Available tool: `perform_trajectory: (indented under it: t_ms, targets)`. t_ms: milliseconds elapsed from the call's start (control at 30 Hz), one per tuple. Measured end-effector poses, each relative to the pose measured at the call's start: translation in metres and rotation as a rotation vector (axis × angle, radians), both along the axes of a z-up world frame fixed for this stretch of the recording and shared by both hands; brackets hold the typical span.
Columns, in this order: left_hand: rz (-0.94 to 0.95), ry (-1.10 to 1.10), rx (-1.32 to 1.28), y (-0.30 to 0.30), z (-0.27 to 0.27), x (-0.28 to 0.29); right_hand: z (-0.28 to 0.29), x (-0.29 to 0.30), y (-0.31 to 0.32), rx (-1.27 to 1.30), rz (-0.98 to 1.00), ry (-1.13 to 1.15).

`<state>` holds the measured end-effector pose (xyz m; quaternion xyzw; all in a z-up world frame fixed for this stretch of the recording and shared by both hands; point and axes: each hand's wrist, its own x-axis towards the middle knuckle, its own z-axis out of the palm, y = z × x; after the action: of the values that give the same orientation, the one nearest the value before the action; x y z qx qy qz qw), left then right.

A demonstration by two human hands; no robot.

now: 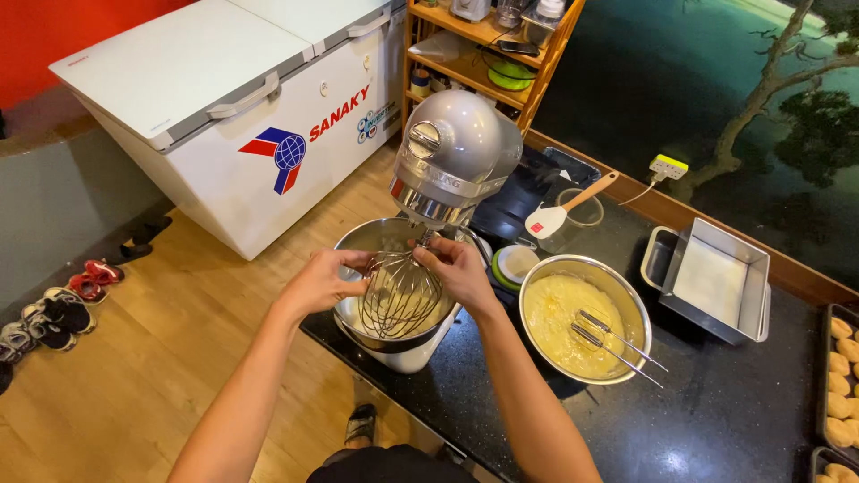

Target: Cleaning a bowl, pouring liquid ingredients, and setting up a stand mixer to mix batter or cream.

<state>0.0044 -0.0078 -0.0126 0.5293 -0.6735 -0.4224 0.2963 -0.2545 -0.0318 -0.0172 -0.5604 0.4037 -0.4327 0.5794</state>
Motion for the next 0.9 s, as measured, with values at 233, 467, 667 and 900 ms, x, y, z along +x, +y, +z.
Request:
perform_trajectory:
  t_ms: [233, 467, 667, 900]
  targets:
    - [-0.1, 0.083, 0.062, -0.023, -0.003, 0.017, -0.026, 0.005, -0.014, -0.063, -0.031, -0.045]
    - [0.126, 0.215, -0.105, -0.022, 0.013, 0.018, -0.022, 0.013, -0.015, -0.024, -0.21, -0.137]
    - [0.182, 0.129, -0.246, 0.001, 0.023, 0.006, -0.008, 0.017, -0.013, -0.049, -0.274, -0.155]
    - [0.207, 0.158, -0.324, 0.012, 0.042, -0.003, 0.001, 0.031, -0.011, -0.004, -0.491, -0.028]
